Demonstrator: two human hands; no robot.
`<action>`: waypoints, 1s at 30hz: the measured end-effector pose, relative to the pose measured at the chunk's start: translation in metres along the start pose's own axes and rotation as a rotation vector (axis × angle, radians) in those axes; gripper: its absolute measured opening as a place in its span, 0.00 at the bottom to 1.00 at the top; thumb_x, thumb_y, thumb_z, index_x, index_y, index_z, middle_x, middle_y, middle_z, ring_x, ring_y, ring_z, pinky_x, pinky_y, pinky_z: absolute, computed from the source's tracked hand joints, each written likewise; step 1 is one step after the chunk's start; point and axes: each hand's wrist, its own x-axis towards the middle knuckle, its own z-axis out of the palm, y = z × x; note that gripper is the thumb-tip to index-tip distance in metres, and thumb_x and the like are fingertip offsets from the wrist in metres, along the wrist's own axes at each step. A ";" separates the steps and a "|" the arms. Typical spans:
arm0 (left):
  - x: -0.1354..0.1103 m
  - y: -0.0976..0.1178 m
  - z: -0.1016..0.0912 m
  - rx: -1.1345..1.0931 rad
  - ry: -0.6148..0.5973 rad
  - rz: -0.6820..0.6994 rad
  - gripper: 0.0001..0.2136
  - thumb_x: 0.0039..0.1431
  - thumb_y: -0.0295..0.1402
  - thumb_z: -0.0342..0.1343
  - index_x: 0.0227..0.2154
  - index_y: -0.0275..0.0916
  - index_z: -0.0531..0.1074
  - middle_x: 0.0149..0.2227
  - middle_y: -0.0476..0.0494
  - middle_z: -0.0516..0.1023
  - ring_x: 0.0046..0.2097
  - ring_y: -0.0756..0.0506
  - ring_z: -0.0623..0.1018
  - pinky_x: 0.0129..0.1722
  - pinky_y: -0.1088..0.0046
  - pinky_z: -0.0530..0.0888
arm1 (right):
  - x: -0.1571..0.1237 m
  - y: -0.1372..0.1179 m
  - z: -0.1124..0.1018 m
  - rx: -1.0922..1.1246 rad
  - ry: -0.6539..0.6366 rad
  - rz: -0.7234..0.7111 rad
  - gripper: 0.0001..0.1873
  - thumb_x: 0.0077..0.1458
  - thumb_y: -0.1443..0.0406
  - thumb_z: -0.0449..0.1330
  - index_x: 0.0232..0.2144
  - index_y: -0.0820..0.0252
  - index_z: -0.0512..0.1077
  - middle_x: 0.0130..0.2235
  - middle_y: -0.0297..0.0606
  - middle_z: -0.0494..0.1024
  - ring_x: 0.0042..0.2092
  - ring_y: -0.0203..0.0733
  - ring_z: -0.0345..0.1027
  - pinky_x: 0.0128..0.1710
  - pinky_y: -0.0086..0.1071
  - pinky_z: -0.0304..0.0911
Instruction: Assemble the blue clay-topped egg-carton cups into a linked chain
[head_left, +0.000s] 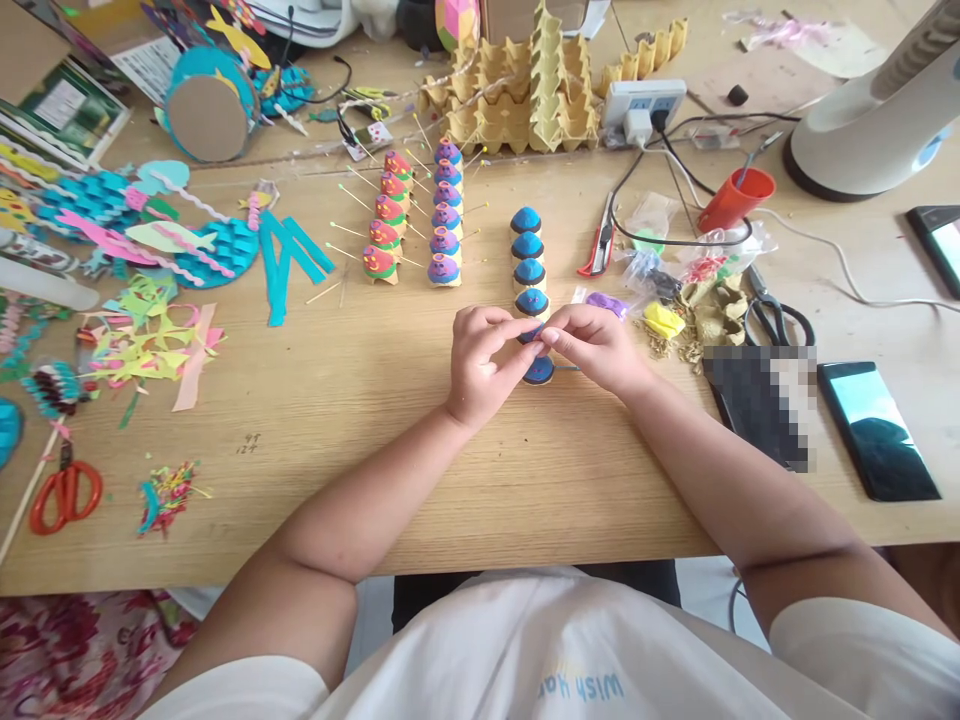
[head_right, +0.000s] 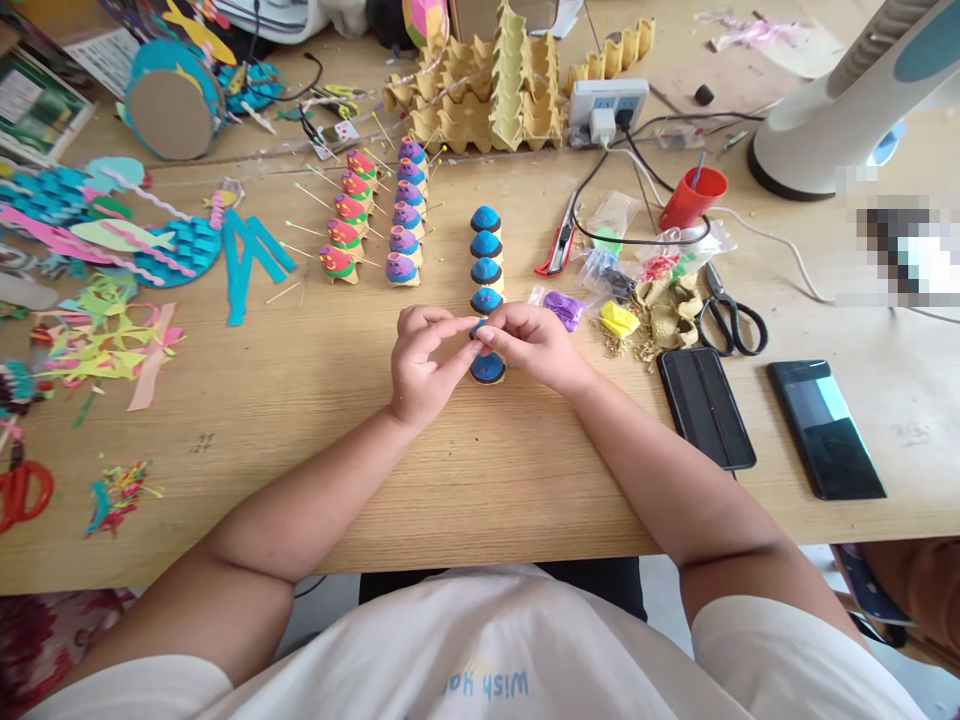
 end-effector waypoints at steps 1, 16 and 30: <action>0.000 0.000 0.000 -0.004 0.003 0.025 0.07 0.67 0.38 0.66 0.46 0.49 0.83 0.40 0.46 0.80 0.46 0.45 0.78 0.53 0.63 0.76 | 0.000 0.000 -0.001 -0.010 -0.010 -0.007 0.23 0.52 0.46 0.75 0.27 0.59 0.79 0.28 0.37 0.82 0.29 0.36 0.71 0.30 0.30 0.66; 0.000 -0.003 0.003 -0.090 0.094 0.080 0.02 0.66 0.35 0.66 0.37 0.46 0.84 0.35 0.49 0.79 0.42 0.48 0.77 0.48 0.67 0.74 | 0.000 0.001 0.000 -0.021 0.022 -0.025 0.24 0.54 0.47 0.74 0.26 0.61 0.78 0.27 0.36 0.81 0.29 0.33 0.71 0.31 0.28 0.65; -0.002 -0.013 0.010 -0.308 0.054 -0.231 0.08 0.69 0.42 0.64 0.42 0.47 0.85 0.40 0.47 0.82 0.44 0.49 0.79 0.54 0.65 0.76 | 0.012 0.003 -0.010 0.400 0.293 0.193 0.07 0.49 0.62 0.66 0.27 0.58 0.72 0.26 0.31 0.72 0.23 0.29 0.55 0.20 0.26 0.41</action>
